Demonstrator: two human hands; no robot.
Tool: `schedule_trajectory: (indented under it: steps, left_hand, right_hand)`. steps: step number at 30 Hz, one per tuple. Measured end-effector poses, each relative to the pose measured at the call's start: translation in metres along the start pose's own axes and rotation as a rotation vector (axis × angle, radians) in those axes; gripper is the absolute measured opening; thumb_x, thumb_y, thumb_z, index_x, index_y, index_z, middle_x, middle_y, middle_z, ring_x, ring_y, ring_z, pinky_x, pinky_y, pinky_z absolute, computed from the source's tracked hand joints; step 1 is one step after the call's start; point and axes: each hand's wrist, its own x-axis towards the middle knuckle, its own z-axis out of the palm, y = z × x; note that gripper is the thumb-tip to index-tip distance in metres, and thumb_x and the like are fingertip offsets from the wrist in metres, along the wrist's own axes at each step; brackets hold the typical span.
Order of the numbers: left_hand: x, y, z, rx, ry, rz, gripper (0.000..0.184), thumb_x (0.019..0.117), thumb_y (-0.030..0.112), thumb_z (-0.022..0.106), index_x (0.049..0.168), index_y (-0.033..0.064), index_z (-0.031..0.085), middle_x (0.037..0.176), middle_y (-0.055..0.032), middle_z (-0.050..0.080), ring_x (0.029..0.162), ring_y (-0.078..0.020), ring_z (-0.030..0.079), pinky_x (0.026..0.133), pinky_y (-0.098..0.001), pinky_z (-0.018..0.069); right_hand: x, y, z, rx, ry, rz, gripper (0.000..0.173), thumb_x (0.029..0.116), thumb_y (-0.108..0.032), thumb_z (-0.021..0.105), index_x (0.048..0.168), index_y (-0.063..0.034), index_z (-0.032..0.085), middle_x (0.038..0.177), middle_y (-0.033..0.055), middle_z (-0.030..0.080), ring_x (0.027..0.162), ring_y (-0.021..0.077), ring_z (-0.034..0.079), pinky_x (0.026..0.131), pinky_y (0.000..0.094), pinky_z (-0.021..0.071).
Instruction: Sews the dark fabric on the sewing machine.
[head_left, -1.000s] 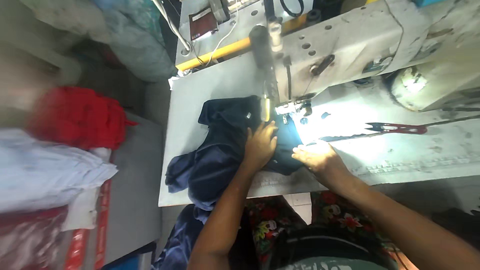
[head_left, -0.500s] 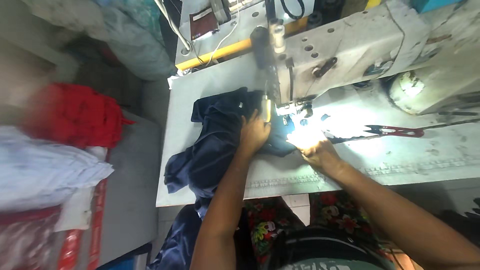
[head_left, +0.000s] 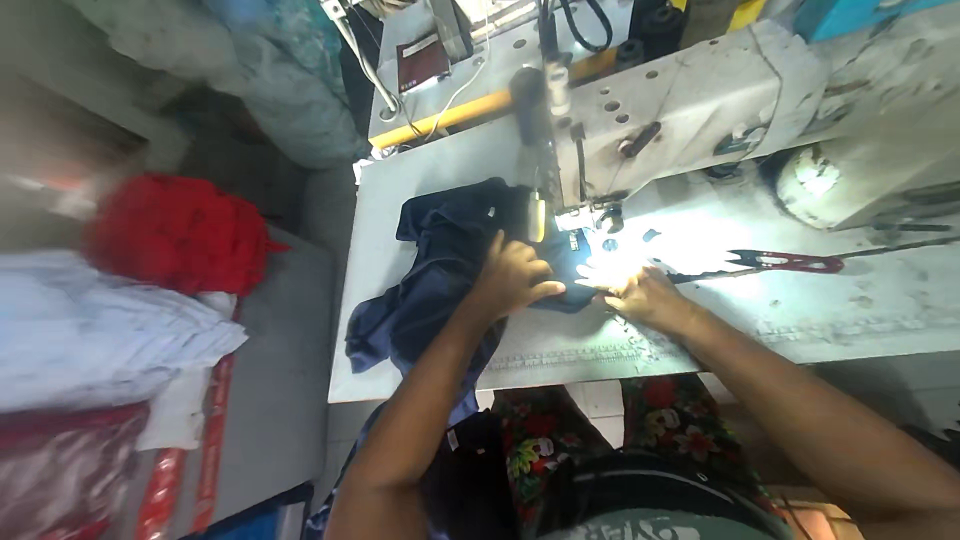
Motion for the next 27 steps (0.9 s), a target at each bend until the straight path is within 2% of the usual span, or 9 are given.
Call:
schedule_trajectory:
  steps: [3, 5, 6, 8, 9, 13, 16, 20, 27]
  left_hand:
    - [0.003, 0.013, -0.020, -0.037, -0.096, 0.037, 0.037, 0.0965, 0.038, 0.068, 0.093, 0.0018, 0.075, 0.094, -0.0164, 0.070, 0.110, -0.0375, 0.066, 0.115, -0.0742, 0.0205]
    - [0.002, 0.037, -0.028, -0.134, -0.096, 0.069, 0.024, 0.0949, 0.024, 0.071, 0.089, 0.0016, 0.075, 0.085, -0.0131, 0.071, 0.094, -0.0301, 0.070, 0.111, -0.0631, 0.0360]
    - [-0.001, 0.053, -0.029, -0.185, -0.085, 0.073, 0.020, 0.0941, 0.020, 0.072, 0.087, 0.0020, 0.074, 0.080, -0.0107, 0.070, 0.083, -0.0254, 0.069, 0.099, -0.0539, 0.0470]
    - [-0.008, 0.085, -0.026, -0.260, -0.153, 0.003, 0.018, 0.0960, 0.017, 0.070, 0.088, 0.0014, 0.071, 0.074, -0.0091, 0.067, 0.069, -0.0212, 0.066, 0.069, -0.0420, 0.0551]
    - [-0.010, 0.098, -0.023, -0.308, -0.218, -0.049, 0.019, 0.0982, 0.017, 0.068, 0.092, -0.0002, 0.071, 0.076, -0.0109, 0.068, 0.070, -0.0218, 0.067, 0.068, -0.0419, 0.0560]
    - [-0.011, 0.111, -0.003, -0.474, -0.332, -0.109, 0.026, 0.1040, 0.019, 0.058, 0.101, -0.0028, 0.073, 0.089, -0.0145, 0.072, 0.084, -0.0223, 0.069, 0.079, -0.0412, 0.0540]
    - [-0.011, 0.093, 0.018, -0.443, 0.017, -0.066, 0.026, 0.0993, 0.017, 0.064, 0.084, -0.0003, 0.075, 0.088, -0.0114, 0.071, 0.087, -0.0227, 0.068, 0.080, -0.0413, 0.0545]
    - [-0.014, 0.062, 0.043, -0.194, 0.228, -0.186, 0.019, 0.0983, 0.016, 0.067, 0.099, -0.0018, 0.073, 0.126, -0.0189, 0.069, 0.125, -0.0372, 0.062, 0.107, -0.0643, 0.0430]
    - [-0.023, 0.059, 0.055, -0.103, 0.295, -0.187, 0.015, 0.0945, 0.013, 0.069, 0.104, 0.0027, 0.075, 0.134, -0.0147, 0.067, 0.128, -0.0374, 0.062, 0.106, -0.0671, 0.0419]
  right_hand:
    - [-0.002, 0.003, -0.006, 0.011, -0.062, -0.022, 0.024, 0.0971, -0.014, 0.066, 0.118, -0.0098, 0.078, 0.131, 0.0129, 0.070, 0.128, 0.0373, 0.062, 0.108, 0.0567, 0.0449]
    - [-0.009, 0.000, -0.005, -0.002, -0.021, -0.091, 0.022, 0.0969, -0.018, 0.068, 0.114, -0.0091, 0.079, 0.126, 0.0118, 0.073, 0.124, 0.0351, 0.065, 0.102, 0.0549, 0.0501]
    - [-0.012, -0.002, -0.004, -0.005, 0.021, -0.148, 0.020, 0.0958, -0.017, 0.068, 0.109, -0.0079, 0.080, 0.121, 0.0116, 0.075, 0.120, 0.0339, 0.068, 0.099, 0.0532, 0.0532]
    - [-0.020, -0.008, -0.002, -0.030, 0.091, -0.240, 0.016, 0.0917, -0.007, 0.067, 0.100, -0.0052, 0.080, 0.111, 0.0119, 0.077, 0.109, 0.0311, 0.073, 0.090, 0.0501, 0.0580]
    - [-0.025, -0.010, 0.000, -0.050, 0.100, -0.251, 0.016, 0.0902, -0.002, 0.066, 0.099, -0.0045, 0.080, 0.110, 0.0119, 0.078, 0.106, 0.0298, 0.074, 0.086, 0.0503, 0.0584]
    - [-0.048, -0.012, 0.008, -0.100, 0.092, -0.253, 0.022, 0.0944, -0.001, 0.060, 0.102, -0.0061, 0.080, 0.119, 0.0091, 0.076, 0.116, 0.0290, 0.071, 0.099, 0.0516, 0.0540]
    - [-0.057, -0.017, 0.010, -0.138, 0.122, -0.220, 0.021, 0.0966, -0.003, 0.057, 0.099, -0.0056, 0.078, 0.115, 0.0093, 0.077, 0.114, 0.0287, 0.071, 0.091, 0.0485, 0.0560]
    - [-0.061, -0.023, 0.016, -0.160, 0.153, -0.174, 0.021, 0.0968, -0.004, 0.058, 0.099, -0.0068, 0.079, 0.117, 0.0098, 0.077, 0.114, 0.0286, 0.072, 0.085, 0.0506, 0.0575]
    - [-0.063, -0.029, 0.020, -0.188, 0.163, -0.116, 0.021, 0.0959, -0.001, 0.057, 0.101, -0.0047, 0.077, 0.118, 0.0112, 0.076, 0.116, 0.0292, 0.071, 0.085, 0.0507, 0.0572]
